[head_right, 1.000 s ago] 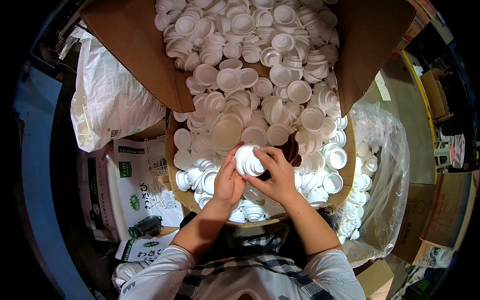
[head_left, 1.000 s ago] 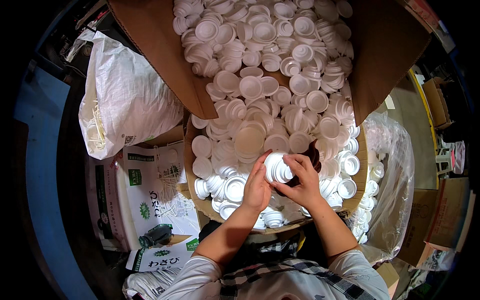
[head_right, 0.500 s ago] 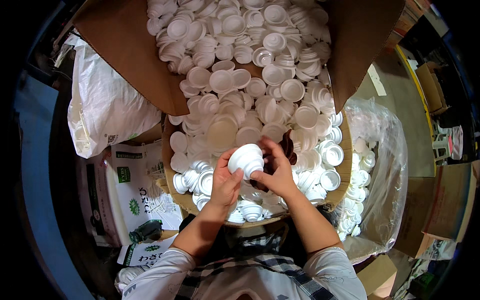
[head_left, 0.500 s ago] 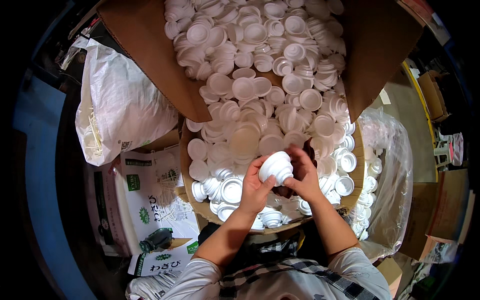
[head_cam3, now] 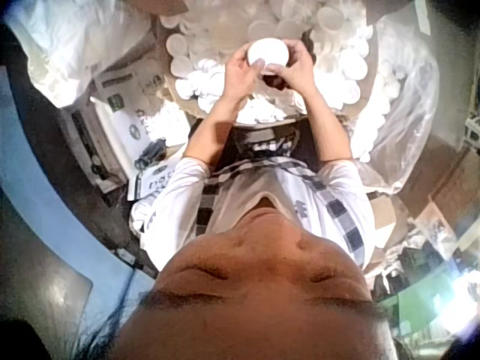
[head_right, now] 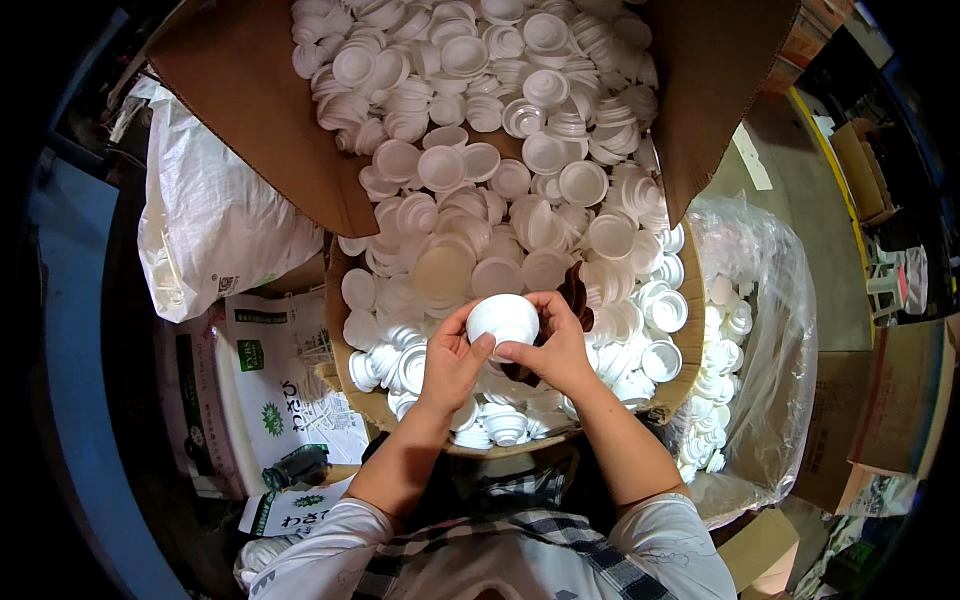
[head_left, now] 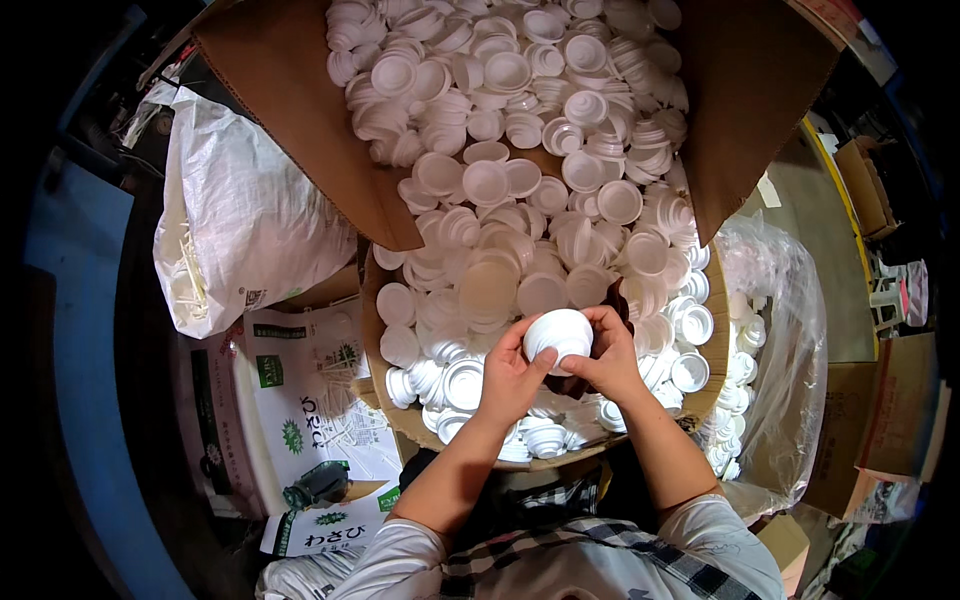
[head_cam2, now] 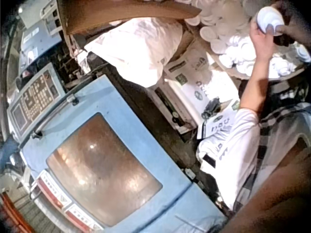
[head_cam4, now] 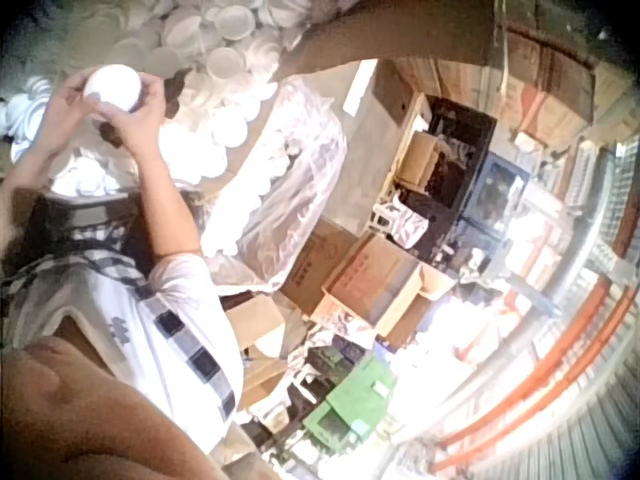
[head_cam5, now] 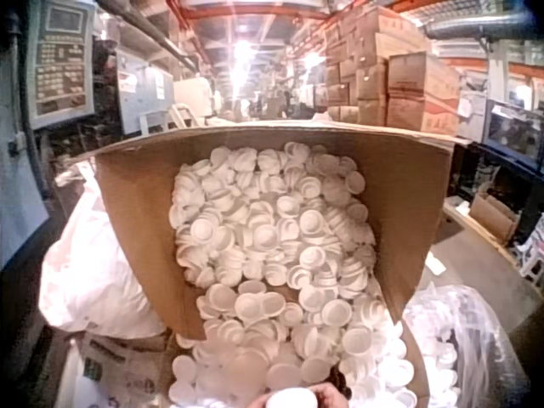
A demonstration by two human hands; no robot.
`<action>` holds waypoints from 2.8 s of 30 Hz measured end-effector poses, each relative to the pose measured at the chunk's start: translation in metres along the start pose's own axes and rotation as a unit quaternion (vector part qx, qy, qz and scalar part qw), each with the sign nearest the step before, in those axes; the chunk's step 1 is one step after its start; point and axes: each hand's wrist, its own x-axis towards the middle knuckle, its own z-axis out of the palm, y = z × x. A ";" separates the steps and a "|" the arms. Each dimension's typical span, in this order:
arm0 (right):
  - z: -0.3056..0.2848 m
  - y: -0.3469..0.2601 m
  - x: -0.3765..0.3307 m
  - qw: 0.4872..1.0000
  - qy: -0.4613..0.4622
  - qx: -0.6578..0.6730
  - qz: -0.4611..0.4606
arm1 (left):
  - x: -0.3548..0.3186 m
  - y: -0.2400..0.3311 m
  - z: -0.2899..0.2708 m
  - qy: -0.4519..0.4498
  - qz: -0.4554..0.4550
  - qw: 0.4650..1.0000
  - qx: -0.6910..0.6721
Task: The person sits on the floor and repeatedly picks up white plastic cup halves from a large cardboard box. They insert one half into another to form a complete cup, then place the assembled unit into a nearby plastic bag. The process is repeated continuously throughout the clip.
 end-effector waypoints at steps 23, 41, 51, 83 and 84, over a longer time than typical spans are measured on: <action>-0.268 0.052 0.002 0.679 0.561 0.472 -0.041 | 0.020 0.016 -0.030 0.093 0.152 0.890 0.420; -0.396 0.152 -0.033 0.770 0.516 0.326 0.189 | 0.012 0.009 -0.016 0.017 -0.086 0.943 -0.321; -0.180 0.047 0.063 0.856 0.402 -0.261 -0.193 | 0.009 0.005 -0.007 0.073 -0.136 0.955 -0.253; 0.008 -0.022 0.000 0.937 -0.052 -0.258 -0.229 | 0.011 0.004 -0.008 -0.015 -0.152 0.893 -0.424; 0.007 -0.017 0.001 0.956 -0.056 -0.207 -0.200 | 0.012 0.004 -0.009 -0.017 -0.149 0.895 -0.421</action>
